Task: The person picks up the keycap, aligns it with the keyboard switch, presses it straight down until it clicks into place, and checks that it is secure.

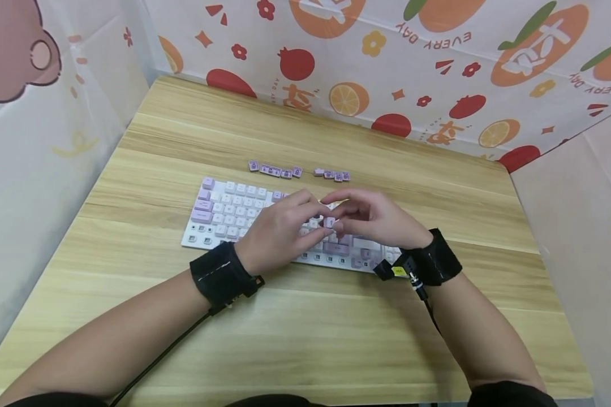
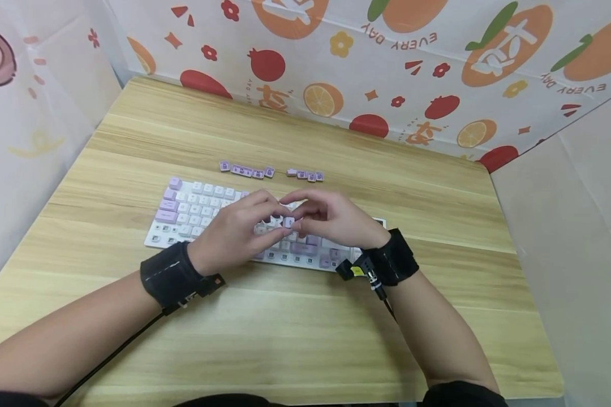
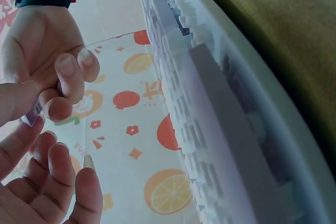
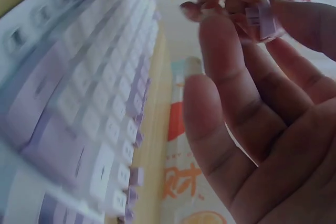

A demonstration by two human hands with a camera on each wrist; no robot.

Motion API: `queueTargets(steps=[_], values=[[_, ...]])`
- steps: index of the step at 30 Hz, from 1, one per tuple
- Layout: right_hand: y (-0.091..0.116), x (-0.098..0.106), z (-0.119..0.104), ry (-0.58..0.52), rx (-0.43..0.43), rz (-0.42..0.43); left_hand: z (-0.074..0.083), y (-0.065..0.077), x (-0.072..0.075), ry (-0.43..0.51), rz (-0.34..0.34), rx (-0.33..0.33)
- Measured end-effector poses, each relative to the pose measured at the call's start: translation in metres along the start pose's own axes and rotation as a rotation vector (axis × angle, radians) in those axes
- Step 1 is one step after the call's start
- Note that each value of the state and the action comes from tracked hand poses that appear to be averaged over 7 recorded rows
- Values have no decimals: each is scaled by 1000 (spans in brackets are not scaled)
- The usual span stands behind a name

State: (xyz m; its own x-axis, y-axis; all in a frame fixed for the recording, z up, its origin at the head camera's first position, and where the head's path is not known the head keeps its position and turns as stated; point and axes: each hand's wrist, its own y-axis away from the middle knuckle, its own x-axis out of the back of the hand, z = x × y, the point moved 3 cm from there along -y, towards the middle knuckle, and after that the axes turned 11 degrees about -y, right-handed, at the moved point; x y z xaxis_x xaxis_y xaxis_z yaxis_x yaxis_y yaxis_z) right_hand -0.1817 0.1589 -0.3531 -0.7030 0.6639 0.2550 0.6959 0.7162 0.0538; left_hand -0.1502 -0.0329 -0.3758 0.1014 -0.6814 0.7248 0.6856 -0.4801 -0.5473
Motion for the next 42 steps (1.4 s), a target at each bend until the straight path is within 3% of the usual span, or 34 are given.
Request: queueTargets(steps=[5, 11, 19, 28, 36, 42], values=[[8, -3, 2, 147, 21, 112, 0, 2, -3, -20, 5, 10], [13, -10, 6, 297, -20, 204, 1, 3, -7, -45, 36, -17], [12, -21, 6, 513, 2, 208, 7, 5, -12, -98, 75, -100], [17, -28, 10, 589, -32, 201, 14, 7, -17, -158, 75, -155], [26, -25, 19, 570, -99, 194, 12, 10, -22, -159, 4, -141], [47, -14, 31, 642, -181, 274, 2, 10, -20, -231, -146, -84]])
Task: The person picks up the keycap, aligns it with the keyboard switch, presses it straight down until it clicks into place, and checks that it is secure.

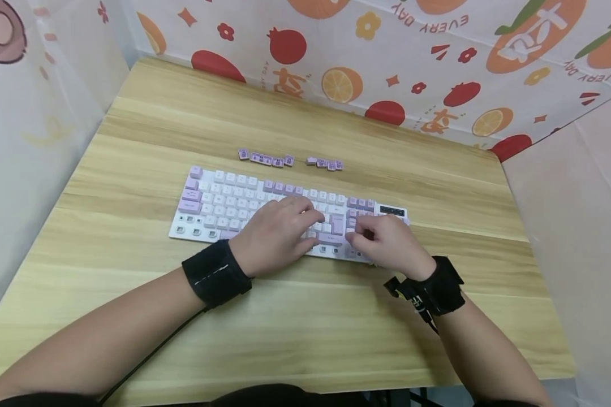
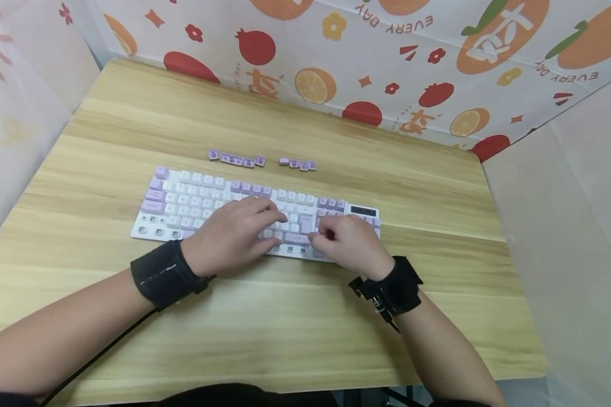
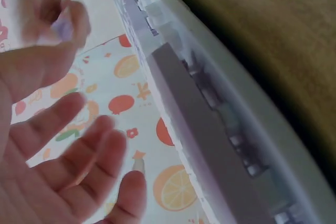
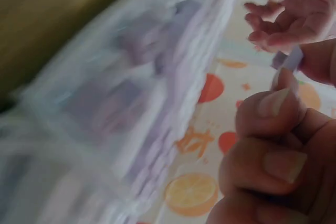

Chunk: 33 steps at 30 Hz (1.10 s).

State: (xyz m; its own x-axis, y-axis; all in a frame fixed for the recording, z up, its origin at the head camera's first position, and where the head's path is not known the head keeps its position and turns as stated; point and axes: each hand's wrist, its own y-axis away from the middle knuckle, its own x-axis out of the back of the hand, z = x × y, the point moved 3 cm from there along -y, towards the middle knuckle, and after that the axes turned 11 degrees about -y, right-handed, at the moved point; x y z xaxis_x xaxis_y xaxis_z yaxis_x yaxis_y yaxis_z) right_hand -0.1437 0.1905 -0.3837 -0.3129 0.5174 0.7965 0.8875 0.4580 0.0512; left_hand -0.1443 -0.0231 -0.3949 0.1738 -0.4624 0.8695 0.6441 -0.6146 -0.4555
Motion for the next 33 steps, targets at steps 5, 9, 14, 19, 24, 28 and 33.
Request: queueTargets(steps=[5, 9, 14, 19, 24, 28, 33], values=[[14, -6, 20, 114, -84, -34, -3, 1, -6, -27, -146, 21], [19, -10, 29, 194, -112, -31, -4, 1, -8, -19, -207, 25], [17, -15, 29, 264, -114, -35, -4, 2, -11, -3, -233, 29], [15, -17, 28, 318, -139, -101, -4, 2, -13, -11, -243, 32], [16, -14, 31, 252, -158, -110, -5, 2, -12, -13, -259, 40], [19, -15, 36, 161, -89, -51, -5, 1, -13, -8, -270, 38], [23, -18, 40, 37, 40, 1, -5, 2, -13, -8, -280, 42]])
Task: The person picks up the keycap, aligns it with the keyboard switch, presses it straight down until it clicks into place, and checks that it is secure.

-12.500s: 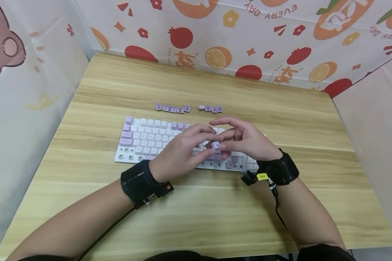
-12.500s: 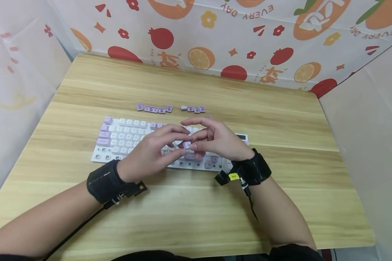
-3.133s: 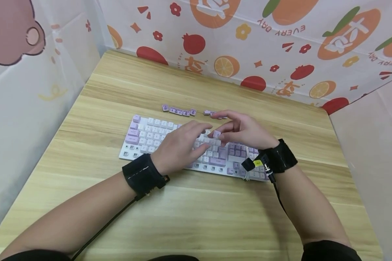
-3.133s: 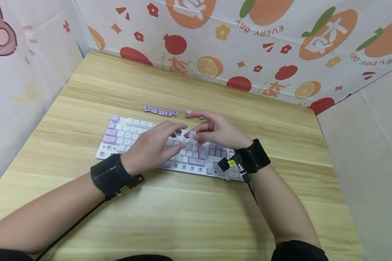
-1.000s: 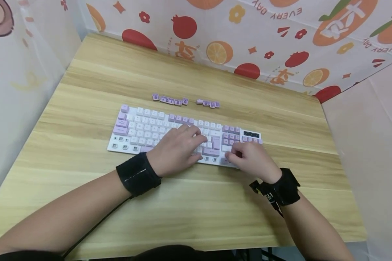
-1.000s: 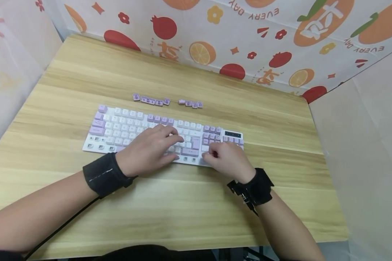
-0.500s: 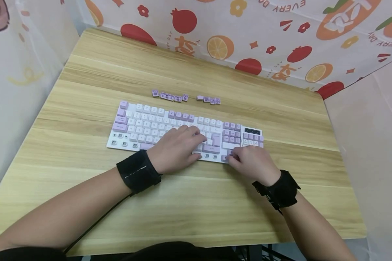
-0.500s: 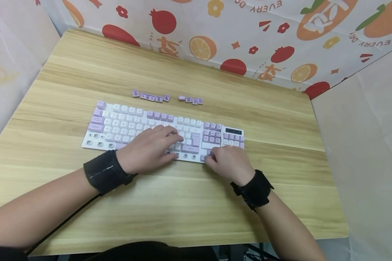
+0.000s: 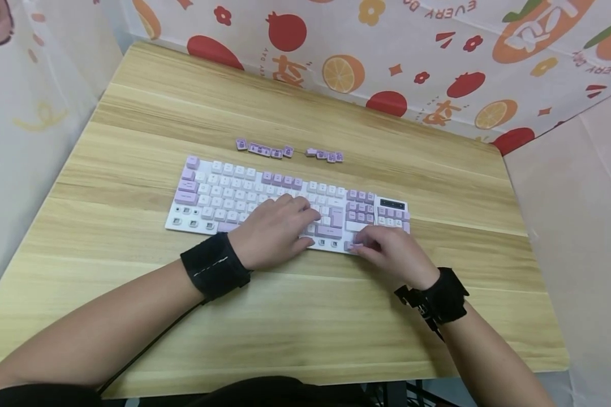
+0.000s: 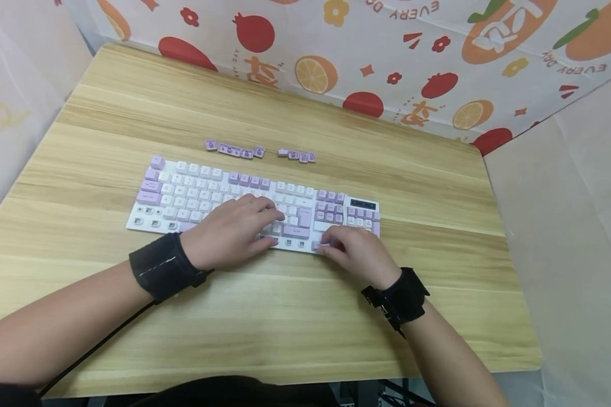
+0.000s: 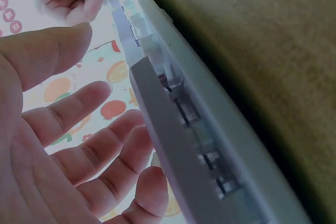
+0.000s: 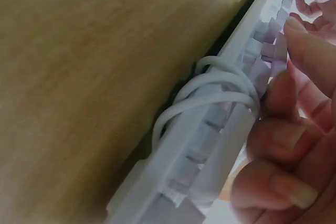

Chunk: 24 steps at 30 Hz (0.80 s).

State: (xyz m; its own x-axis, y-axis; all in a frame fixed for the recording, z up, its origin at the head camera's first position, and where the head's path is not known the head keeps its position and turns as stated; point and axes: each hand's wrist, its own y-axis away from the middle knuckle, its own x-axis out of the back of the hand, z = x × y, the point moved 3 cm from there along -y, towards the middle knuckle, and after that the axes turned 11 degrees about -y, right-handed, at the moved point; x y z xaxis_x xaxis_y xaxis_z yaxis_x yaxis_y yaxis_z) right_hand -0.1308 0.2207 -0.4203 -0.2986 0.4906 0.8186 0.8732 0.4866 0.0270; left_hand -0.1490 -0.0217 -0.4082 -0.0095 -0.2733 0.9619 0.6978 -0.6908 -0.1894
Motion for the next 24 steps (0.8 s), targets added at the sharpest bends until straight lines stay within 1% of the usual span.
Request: queueTargets(steps=[3, 5, 9, 14, 19, 24], values=[[1, 0, 1, -33, 51, 27, 0, 1, 0, -2, -2, 3], [2, 0, 1, -32, 63, 43, 0, 1, -1, -2, -1, 3], [4, 0, -2, 40, 83, 61, 0, 1, -1, -1, 0, 2], [7, 1, -8, 146, 132, 50, 0, 0, 0, -3, 2, 3], [11, 3, -8, 171, 162, 37, 0, -1, 0, -2, 0, 2], [12, 4, -5, 179, 192, 66, 0, -1, 0, -8, -2, 1]])
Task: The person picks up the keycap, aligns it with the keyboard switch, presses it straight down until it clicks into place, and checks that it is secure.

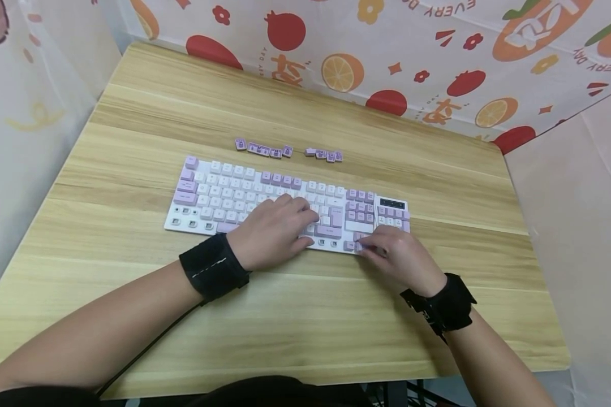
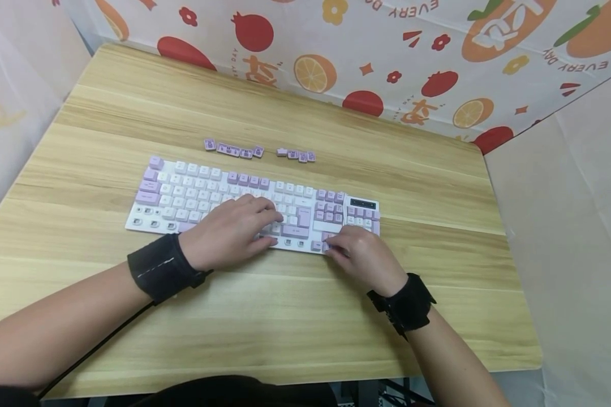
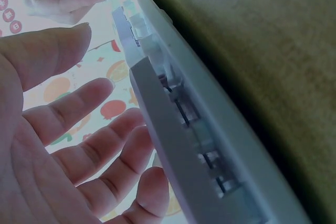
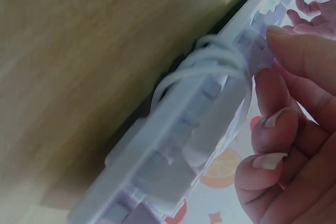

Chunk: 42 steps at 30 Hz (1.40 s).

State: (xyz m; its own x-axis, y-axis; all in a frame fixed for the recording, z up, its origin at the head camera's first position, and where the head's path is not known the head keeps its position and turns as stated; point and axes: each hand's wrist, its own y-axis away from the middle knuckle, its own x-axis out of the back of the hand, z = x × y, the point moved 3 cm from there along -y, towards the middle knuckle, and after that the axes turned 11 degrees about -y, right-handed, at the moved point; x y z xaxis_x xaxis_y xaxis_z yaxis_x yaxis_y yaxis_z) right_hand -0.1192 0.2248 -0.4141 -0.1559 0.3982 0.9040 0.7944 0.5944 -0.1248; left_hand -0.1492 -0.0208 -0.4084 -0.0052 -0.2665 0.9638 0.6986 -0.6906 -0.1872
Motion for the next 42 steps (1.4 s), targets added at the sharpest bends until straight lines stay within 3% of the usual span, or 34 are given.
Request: queueTargets(steps=[13, 24, 36, 39, 42], values=[[2, -1, 8, -134, -54, 41, -1, 2, 0, -20, -17, 25], [-3, -4, 4, -33, -25, 17, -1, 0, -3, -19, -30, 26], [-14, 1, -3, 14, -16, -29, -3, 0, 1, -49, 8, 21], [-13, 0, 0, -21, -31, -42, -2, 0, 0, -47, 7, 18], [-12, -1, 6, -142, -104, -57, 1, 0, -3, -40, -5, 12]])
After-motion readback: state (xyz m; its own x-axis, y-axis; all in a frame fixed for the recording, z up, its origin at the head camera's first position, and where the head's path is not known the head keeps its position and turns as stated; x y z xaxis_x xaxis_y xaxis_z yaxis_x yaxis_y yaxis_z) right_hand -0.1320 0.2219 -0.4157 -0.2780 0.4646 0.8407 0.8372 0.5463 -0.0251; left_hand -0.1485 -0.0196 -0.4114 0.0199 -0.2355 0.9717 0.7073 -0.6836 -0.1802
